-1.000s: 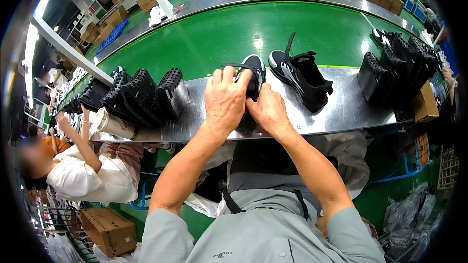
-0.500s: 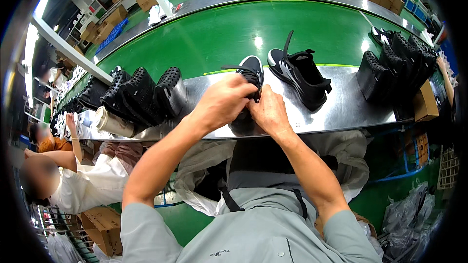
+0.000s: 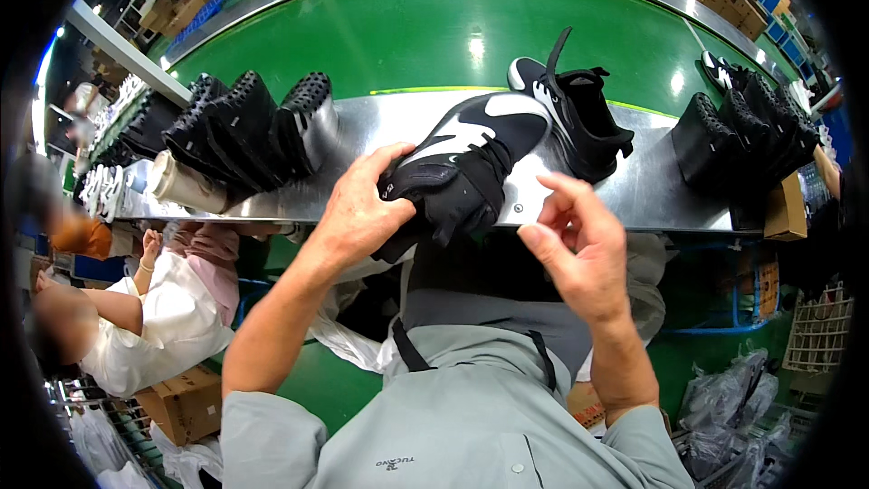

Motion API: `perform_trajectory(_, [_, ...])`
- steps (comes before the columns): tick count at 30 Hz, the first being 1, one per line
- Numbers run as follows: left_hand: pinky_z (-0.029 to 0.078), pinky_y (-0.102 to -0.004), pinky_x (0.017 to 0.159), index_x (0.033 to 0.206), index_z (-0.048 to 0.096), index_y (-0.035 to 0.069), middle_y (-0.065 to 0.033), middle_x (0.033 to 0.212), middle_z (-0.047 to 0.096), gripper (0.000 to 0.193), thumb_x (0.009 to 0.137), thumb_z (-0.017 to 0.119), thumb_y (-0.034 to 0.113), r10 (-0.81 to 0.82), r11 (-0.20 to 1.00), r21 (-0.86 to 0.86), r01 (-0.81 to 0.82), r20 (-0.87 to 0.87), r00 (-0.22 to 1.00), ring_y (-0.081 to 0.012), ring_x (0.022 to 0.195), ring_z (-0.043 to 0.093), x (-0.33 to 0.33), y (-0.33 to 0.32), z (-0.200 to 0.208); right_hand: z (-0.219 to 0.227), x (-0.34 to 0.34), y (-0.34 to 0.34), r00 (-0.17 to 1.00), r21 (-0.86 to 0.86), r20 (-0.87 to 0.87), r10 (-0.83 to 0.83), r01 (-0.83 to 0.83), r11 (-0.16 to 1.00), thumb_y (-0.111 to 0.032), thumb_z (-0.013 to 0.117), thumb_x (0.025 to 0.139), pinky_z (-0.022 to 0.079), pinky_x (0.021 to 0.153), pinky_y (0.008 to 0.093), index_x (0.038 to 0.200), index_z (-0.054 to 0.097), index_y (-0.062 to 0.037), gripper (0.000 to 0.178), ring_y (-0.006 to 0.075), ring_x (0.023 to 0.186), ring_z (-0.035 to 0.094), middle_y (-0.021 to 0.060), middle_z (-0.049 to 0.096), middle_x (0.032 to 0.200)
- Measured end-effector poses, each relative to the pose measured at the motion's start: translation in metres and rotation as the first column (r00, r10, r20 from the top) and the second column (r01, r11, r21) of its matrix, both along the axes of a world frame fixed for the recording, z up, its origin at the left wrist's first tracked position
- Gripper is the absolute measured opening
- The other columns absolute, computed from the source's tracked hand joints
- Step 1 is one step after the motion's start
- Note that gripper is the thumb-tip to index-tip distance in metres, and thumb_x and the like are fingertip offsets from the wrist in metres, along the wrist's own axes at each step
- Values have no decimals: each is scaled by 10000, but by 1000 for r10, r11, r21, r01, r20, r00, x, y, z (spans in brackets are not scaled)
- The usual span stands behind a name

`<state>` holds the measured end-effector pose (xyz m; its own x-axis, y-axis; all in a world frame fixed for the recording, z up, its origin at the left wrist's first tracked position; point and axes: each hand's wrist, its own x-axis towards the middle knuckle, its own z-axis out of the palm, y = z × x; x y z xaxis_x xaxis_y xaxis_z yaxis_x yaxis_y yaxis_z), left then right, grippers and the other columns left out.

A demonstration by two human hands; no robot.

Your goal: The person works on shoes along a conveyor belt, reaching into a bag to retrieve black shoe components and attaching them to the shoes before placing the finished shoes back on the belt.

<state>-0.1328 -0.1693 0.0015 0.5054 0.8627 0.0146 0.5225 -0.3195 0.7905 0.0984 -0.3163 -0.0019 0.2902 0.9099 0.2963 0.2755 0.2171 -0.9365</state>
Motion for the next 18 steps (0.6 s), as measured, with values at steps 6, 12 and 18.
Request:
perform_trajectory(6, [438, -395, 1092, 1352, 609, 50, -186, 1263, 601, 672, 681, 634, 24, -212, 969, 91, 228, -155, 965, -364, 1218, 577, 13, -6, 23, 26, 21, 12, 941, -94, -55, 335, -338, 936, -82, 791, 872, 371, 593, 225, 1131, 705, -18, 281, 42, 670, 455, -28, 540, 796])
perform_trajectory(12, [456, -416, 1068, 1333, 629, 72, -173, 1288, 572, 689, 648, 642, -2, -364, 848, 314, 428, -244, 899, -372, 1221, 543, 18, -6, 32, 26, 16, 17, 941, -49, 175, 291, -287, 957, -45, 737, 902, 431, 613, 294, 943, 708, 16, 80, 150, 644, 520, 55, 582, 766])
perform_trajectory(18, [480, -428, 1026, 1309, 648, 100, -155, 1293, 574, 712, 610, 670, -34, -476, 714, 400, 574, -323, 818, -366, 1184, 544, 21, 0, 36, 30, 5, 29, 885, -100, 344, 314, -298, 949, -57, 751, 874, 459, 583, 317, 914, 717, -6, 74, 190, 630, 597, 85, 637, 740])
